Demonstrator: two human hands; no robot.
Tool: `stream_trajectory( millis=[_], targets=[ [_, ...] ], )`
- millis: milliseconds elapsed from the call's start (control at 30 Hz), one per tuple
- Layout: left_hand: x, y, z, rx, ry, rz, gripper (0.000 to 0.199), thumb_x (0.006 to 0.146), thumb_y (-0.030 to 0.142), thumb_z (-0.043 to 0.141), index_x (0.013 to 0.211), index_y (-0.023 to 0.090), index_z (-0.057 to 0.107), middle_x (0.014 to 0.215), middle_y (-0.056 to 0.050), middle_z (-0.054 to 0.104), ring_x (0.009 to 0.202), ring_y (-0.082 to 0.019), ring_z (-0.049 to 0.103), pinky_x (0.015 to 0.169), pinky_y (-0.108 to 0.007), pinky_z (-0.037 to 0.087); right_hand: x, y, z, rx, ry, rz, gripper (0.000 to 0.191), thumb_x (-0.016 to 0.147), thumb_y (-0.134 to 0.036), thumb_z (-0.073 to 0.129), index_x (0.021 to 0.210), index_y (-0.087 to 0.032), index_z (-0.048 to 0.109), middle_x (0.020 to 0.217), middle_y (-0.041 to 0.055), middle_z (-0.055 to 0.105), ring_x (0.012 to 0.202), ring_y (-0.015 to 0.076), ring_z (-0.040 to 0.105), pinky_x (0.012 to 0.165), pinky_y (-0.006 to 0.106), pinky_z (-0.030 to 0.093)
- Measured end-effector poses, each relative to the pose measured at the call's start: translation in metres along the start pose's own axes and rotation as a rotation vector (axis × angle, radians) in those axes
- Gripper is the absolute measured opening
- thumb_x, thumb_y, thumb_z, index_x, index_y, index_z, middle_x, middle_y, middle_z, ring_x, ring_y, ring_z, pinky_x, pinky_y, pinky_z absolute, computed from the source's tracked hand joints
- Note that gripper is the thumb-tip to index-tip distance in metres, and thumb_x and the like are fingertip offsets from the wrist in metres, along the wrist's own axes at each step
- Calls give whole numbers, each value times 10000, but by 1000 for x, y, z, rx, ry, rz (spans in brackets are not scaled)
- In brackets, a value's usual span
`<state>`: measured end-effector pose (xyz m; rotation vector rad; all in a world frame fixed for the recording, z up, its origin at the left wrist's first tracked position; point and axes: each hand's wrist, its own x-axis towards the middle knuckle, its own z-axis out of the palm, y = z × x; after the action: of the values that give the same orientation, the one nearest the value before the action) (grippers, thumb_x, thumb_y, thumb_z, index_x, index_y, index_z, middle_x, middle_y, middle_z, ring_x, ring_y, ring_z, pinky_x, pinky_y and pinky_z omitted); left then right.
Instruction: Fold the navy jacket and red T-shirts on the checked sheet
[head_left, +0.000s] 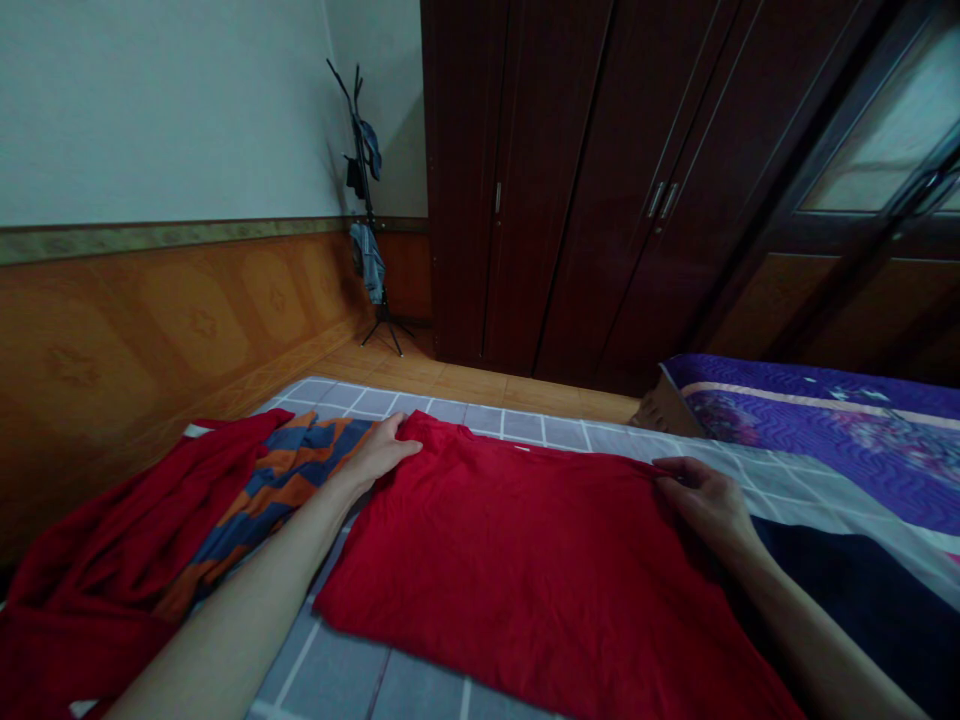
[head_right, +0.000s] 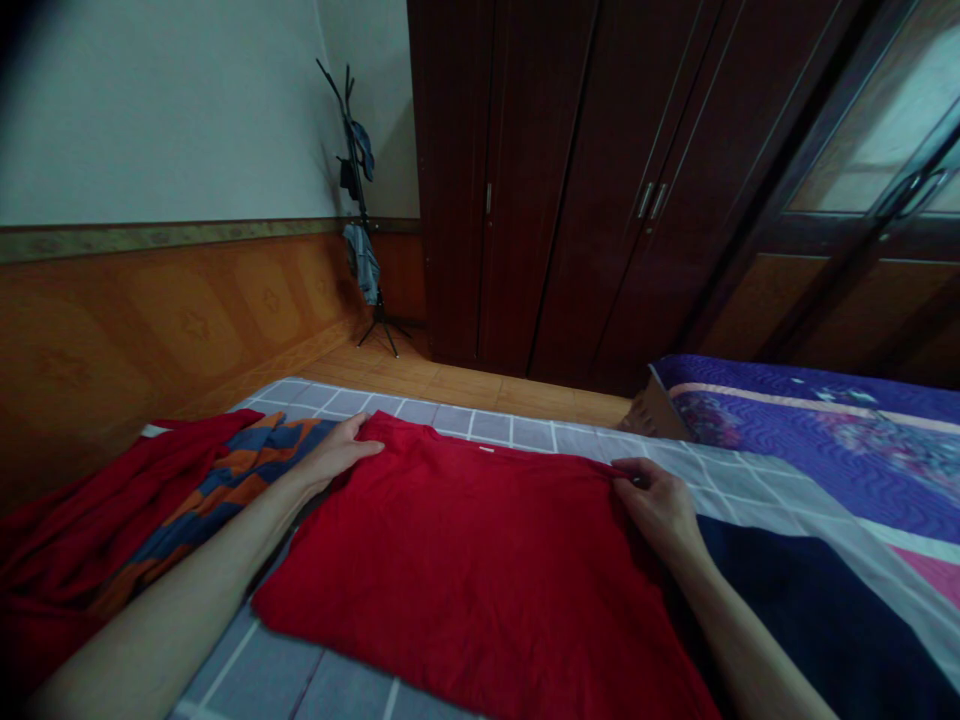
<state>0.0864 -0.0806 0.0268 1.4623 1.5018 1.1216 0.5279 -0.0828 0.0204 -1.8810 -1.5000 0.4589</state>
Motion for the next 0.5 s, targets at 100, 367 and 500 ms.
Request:
stream_trajectory(
  millis=[100,367,500],
  targets=[
    [3,-1,-4,28,23,38,293,642,230,563,930,174,541,835,1,659,779,-179,638,684,-268,491,-3,0,-1,-35,156,-119,331,683,-346,483,907,-185,666,837,81,690,732,222,631,666,319,469],
    [12,-17,3,291,95,66,348,708,245,563,1047,172,538,937,-43,670,875,-211,637,781,-308,479,0,3,8,-390,49,-112,317,743,-322,450,907,-210,696,928,81,693,820,261,632,674,343,440],
    [14,-19,6,429,170,81,342,754,241,562,1088,172,528,927,-61,666,889,-224,632,811,-330,470,-1,4,9,-390,67,-113,332,771,-337,439,948,-208,687,969,79,690,853,259,631,702,340,438]
  ],
)
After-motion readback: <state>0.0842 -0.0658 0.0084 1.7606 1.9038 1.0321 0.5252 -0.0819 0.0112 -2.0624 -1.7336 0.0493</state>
